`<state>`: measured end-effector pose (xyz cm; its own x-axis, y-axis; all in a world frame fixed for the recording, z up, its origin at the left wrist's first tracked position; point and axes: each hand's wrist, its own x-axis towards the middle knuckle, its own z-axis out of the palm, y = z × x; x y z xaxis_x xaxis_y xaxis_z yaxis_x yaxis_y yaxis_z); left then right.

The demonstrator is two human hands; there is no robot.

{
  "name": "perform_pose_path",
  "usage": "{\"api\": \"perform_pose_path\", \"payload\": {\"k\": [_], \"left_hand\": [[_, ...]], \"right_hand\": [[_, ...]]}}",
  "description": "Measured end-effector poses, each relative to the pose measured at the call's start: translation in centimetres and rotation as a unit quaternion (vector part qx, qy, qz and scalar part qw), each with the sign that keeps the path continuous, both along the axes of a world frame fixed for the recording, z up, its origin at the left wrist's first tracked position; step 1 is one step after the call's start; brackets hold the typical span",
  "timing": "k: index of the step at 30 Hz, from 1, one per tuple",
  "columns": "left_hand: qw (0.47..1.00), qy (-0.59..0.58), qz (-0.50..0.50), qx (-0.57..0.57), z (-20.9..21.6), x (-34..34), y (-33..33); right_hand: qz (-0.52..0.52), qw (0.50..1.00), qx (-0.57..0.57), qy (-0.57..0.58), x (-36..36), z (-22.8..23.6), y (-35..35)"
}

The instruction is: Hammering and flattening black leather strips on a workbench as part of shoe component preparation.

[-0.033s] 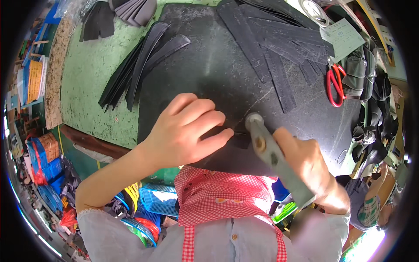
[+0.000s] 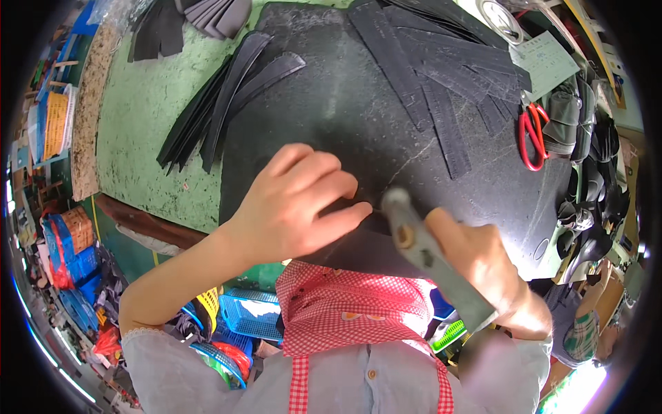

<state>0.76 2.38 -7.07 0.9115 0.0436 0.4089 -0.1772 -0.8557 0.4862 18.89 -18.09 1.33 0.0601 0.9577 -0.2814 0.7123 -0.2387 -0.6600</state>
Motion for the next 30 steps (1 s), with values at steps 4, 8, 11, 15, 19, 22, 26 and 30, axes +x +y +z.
{"api": "perform_pose_path", "payload": {"k": [4, 8, 11, 15, 19, 22, 26, 30], "left_hand": [[0.999, 0.02, 0.002, -0.029, 0.0, -0.8, 1.7], [0.999, -0.021, -0.001, 0.029, -0.2, -1.1, 1.4], [0.999, 0.035, -0.008, -0.02, 0.3, -1.6, 3.5], [0.997, -0.041, 0.0, 0.059, -0.3, -2.5, 2.9], [1.0, 0.006, 0.004, 0.005, 0.2, -2.9, 4.8], [0.997, -0.029, 0.009, 0.072, 0.1, -3.5, 4.8], [0.999, 0.032, 0.017, -0.018, 0.2, -4.2, 6.2], [0.998, -0.023, 0.019, 0.061, 0.3, -4.9, 6.1]], "right_hand": [[-0.002, 1.0, -0.012, 0.009, -0.1, 0.3, 1.1], [0.009, 1.0, 0.025, 0.001, -1.3, -0.4, 1.5], [0.031, 0.999, -0.008, 0.001, -0.8, 0.2, 2.7], [0.051, 0.998, 0.032, 0.015, -1.5, -0.1, 3.6], [0.031, 1.0, 0.003, 0.002, -2.0, 0.2, 4.5], [0.039, 0.998, 0.039, -0.001, -2.4, 0.2, 5.6], [0.067, 0.997, -0.026, 0.005, -2.5, 0.5, 6.8], [0.076, 0.996, 0.014, 0.033, -3.1, 0.2, 7.5]]}}
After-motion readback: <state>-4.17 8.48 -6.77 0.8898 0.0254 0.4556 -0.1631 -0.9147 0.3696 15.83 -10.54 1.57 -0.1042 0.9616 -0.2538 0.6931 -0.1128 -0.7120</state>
